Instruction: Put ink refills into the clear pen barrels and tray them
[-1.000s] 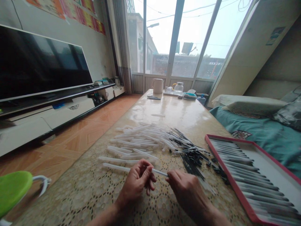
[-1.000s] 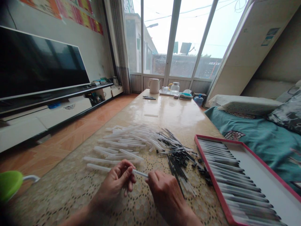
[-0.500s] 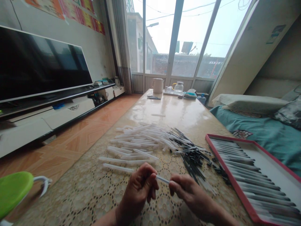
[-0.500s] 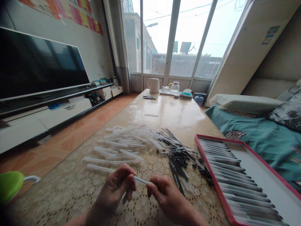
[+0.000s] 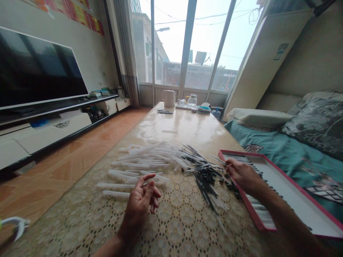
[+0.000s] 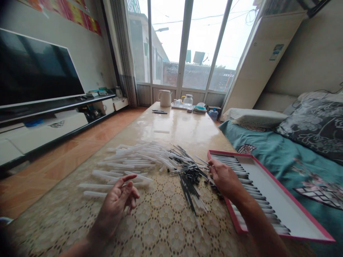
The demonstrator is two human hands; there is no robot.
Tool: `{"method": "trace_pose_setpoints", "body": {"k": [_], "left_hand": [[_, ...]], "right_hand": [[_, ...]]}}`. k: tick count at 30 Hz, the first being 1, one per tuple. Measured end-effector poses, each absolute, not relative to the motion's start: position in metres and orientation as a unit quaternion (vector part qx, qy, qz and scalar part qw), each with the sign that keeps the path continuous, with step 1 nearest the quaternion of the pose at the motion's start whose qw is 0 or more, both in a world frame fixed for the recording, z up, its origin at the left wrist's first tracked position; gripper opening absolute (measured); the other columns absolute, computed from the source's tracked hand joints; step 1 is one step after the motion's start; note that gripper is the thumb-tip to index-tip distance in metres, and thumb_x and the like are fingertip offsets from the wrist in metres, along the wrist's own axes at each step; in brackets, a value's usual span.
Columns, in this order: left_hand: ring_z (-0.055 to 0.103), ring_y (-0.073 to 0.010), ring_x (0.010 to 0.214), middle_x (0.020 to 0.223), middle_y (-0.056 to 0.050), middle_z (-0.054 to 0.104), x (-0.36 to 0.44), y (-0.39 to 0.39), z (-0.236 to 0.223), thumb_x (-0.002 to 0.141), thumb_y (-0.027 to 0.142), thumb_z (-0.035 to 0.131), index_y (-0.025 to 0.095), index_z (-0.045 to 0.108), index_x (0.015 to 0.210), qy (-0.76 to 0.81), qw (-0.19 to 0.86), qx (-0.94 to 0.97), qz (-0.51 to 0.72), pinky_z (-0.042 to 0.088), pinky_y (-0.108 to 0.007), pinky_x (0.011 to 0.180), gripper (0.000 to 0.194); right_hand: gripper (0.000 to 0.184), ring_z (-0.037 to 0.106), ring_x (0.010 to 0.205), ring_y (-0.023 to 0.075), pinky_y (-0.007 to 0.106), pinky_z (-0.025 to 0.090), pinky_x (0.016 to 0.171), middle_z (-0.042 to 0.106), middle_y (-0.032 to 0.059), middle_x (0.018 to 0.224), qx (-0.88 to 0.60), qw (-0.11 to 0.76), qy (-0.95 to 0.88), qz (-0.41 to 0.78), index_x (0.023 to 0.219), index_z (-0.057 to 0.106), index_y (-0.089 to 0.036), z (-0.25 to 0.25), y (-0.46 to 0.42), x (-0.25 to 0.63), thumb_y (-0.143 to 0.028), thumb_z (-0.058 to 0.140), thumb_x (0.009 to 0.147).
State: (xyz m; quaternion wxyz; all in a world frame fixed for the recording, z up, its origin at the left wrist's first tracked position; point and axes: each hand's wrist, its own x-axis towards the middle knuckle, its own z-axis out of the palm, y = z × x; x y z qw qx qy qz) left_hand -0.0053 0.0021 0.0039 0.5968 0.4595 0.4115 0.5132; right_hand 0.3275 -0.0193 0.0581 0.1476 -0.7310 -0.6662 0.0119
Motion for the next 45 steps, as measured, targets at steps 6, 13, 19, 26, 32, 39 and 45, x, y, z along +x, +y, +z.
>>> {"method": "trace_pose_setpoints", "body": {"k": [6,13,19,26,32,39,45], "left_hand": [[0.048,-0.0081,0.039,0.056,0.005,0.061,-0.008,0.005,0.009,0.074,0.043,0.064,0.02,0.048,0.104,0.429,0.592,0.402,0.551,0.035,-0.015,0.034,0.041],[0.047,-0.0077,0.039,0.056,0.006,0.059,-0.008,0.008,0.009,0.076,0.041,0.063,0.02,0.05,0.101,0.437,0.587,0.395,0.555,0.034,-0.015,0.034,0.036],[0.047,-0.0077,0.04,0.056,0.006,0.059,-0.007,0.009,0.007,0.078,0.04,0.06,0.019,0.05,0.1,0.437,0.586,0.406,0.549,0.034,-0.015,0.034,0.033],[0.047,-0.0067,0.041,0.056,0.006,0.059,-0.009,0.01,0.008,0.076,0.039,0.063,0.018,0.05,0.096,0.443,0.591,0.38,0.557,0.033,-0.014,0.035,0.031],[0.047,-0.0072,0.039,0.054,0.006,0.058,-0.009,0.011,0.008,0.074,0.04,0.064,0.019,0.052,0.093,0.448,0.596,0.373,0.551,0.032,-0.015,0.034,0.031],[0.053,-0.0084,0.044,0.059,0.001,0.061,-0.006,0.006,0.008,0.071,0.038,0.07,0.014,0.061,0.079,0.409,0.63,0.414,0.514,0.04,-0.018,0.039,0.027],[0.065,-0.0132,0.06,0.078,-0.007,0.07,0.004,-0.004,0.008,0.071,0.03,0.074,0.012,0.058,0.109,0.34,0.772,0.354,0.403,0.05,-0.024,0.056,0.045]], "right_hand": [[0.023,0.059,0.092,0.0269,0.033,0.038,0.069,0.065,0.0134,0.096,-0.793,0.058,-0.592,-0.128,0.091,0.065,-0.016,0.036,-0.011,0.414,-0.018,0.042,0.086],[0.023,0.06,0.084,0.0247,0.032,0.037,0.064,0.065,0.0118,0.092,-0.774,0.043,-0.617,-0.133,0.089,0.066,-0.018,0.014,-0.014,0.433,-0.01,0.046,0.081],[0.023,0.058,0.094,0.025,0.033,0.041,0.079,0.064,0.0148,0.099,-0.74,0.137,-0.647,-0.12,0.097,0.063,-0.013,0.016,-0.003,0.382,-0.016,0.043,0.086],[0.013,0.059,0.083,0.0159,0.025,0.043,0.074,0.064,0.0027,0.087,-0.656,0.202,-0.727,-0.034,0.09,0.063,-0.019,0.008,0.02,0.257,-0.021,0.051,0.084],[0.009,0.056,0.081,0.0192,0.03,0.039,0.076,0.061,0.0055,0.083,-0.661,0.223,-0.715,-0.042,0.082,0.061,-0.018,0.009,0.041,0.213,-0.025,0.057,0.08],[0.01,0.054,0.074,0.0179,0.027,0.039,0.068,0.058,0.0044,0.077,-0.67,0.251,-0.698,-0.036,0.074,0.056,-0.018,0.012,0.021,0.219,-0.023,0.051,0.082],[0.013,0.053,0.068,0.0154,0.026,0.04,0.063,0.055,0.0014,0.073,-0.629,0.346,-0.688,0.101,0.073,0.052,-0.019,0.023,-0.031,0.198,-0.024,0.05,0.085]]}}
